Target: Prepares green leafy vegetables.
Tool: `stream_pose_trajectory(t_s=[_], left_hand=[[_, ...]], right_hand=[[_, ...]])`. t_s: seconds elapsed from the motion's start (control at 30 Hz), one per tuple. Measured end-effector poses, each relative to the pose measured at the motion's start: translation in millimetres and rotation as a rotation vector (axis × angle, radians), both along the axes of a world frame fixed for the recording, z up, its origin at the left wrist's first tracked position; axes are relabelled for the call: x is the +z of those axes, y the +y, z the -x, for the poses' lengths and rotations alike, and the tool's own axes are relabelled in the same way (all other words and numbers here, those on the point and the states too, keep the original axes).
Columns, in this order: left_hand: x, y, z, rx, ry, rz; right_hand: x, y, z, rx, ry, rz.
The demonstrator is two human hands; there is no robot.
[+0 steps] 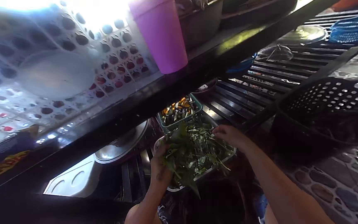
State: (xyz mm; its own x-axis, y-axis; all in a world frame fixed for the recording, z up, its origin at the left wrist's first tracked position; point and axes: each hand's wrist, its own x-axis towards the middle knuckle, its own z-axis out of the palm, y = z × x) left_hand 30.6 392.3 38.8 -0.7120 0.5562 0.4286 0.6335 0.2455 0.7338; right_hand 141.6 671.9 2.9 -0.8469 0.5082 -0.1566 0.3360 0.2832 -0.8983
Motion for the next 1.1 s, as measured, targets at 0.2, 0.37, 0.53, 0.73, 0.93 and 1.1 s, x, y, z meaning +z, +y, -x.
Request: stream_pose_trajectory(t_s=[0.2,0.37,0.53,0.73,0.93,1.1], left_hand=[[-36,-28,-57,-0.158,-0.188,0.068],[-111,-28,-72,-0.373,-0.400,0.188],[-203,-5,-62,-0.518,-0.465,0.655],[-273,9,-55,-0.486,-0.568,1.138],[-270,9,-62,-0.456,-0.574,1.160],[-228,7,-73,-0.494,-0.624,1.308]], right_hand=[[7,2,2,0.026,-0.047,-0.016],[2,7,5,0.042,-0.088,-0.008],[-3,9,7,0.056,-0.115,0.006],[-1,5,9,0.036,-0.086,0.025],[5,7,20,0.074,-0.117,0.027],[3,-7,13,-0.009,0.025,0.091]])
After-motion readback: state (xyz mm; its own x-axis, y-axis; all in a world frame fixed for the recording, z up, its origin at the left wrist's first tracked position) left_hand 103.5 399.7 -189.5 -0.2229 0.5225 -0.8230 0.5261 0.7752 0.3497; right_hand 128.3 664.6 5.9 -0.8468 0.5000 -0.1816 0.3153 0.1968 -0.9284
